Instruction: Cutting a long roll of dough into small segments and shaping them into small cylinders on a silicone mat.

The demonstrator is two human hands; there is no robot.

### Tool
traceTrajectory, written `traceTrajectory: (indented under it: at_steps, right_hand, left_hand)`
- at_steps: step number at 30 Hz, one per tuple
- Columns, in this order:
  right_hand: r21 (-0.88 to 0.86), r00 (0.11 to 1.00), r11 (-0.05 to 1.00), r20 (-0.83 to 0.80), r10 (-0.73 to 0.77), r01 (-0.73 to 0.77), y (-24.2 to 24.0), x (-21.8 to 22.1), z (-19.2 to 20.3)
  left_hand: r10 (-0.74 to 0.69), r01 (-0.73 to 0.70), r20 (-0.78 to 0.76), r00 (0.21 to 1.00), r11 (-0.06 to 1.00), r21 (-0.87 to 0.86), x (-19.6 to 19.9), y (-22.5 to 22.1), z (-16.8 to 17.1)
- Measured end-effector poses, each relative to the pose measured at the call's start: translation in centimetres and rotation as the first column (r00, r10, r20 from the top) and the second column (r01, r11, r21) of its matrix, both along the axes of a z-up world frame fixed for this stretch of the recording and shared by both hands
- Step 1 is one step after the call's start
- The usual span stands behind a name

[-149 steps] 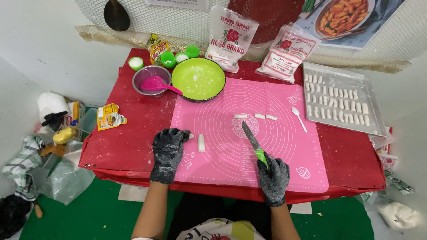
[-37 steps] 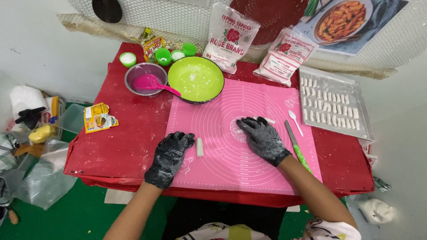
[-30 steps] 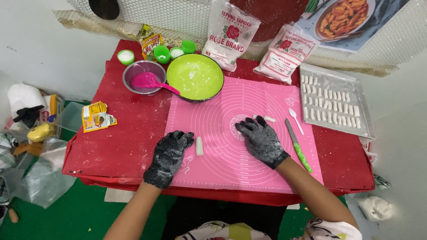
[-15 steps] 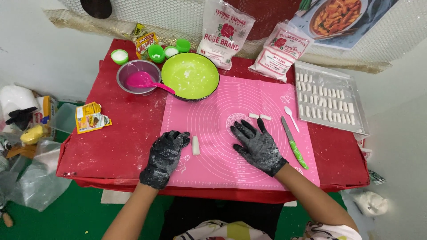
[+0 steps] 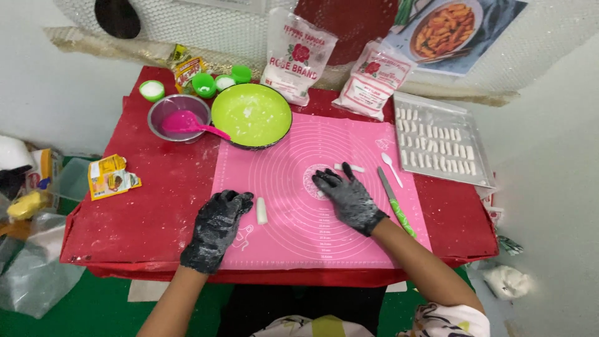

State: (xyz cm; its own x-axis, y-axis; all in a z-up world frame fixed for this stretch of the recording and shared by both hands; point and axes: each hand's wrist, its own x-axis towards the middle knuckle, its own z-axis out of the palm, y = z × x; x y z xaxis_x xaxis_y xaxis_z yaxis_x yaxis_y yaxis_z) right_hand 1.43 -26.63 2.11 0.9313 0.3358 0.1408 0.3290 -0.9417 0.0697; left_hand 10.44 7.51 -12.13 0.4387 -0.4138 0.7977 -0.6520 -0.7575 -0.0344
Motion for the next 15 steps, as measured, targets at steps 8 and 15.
traceTrajectory:
  at_steps: [8, 15]
  right_hand:
    - [-0.038, 0.993, 0.999, -0.116, -0.009, 0.005, -0.9, -0.4, -0.9]
    - [0.028, 1.0, 1.0, -0.025, 0.006, -0.005, -0.7, -1.6, 1.4]
  left_hand:
    - [-0.041, 0.042, -0.048, 0.998, 0.999, 0.024, -0.7, 0.2, 3.3]
    - [0.021, -0.025, 0.058, 0.998, 0.998, 0.057, -0.2, 0.1, 0.6]
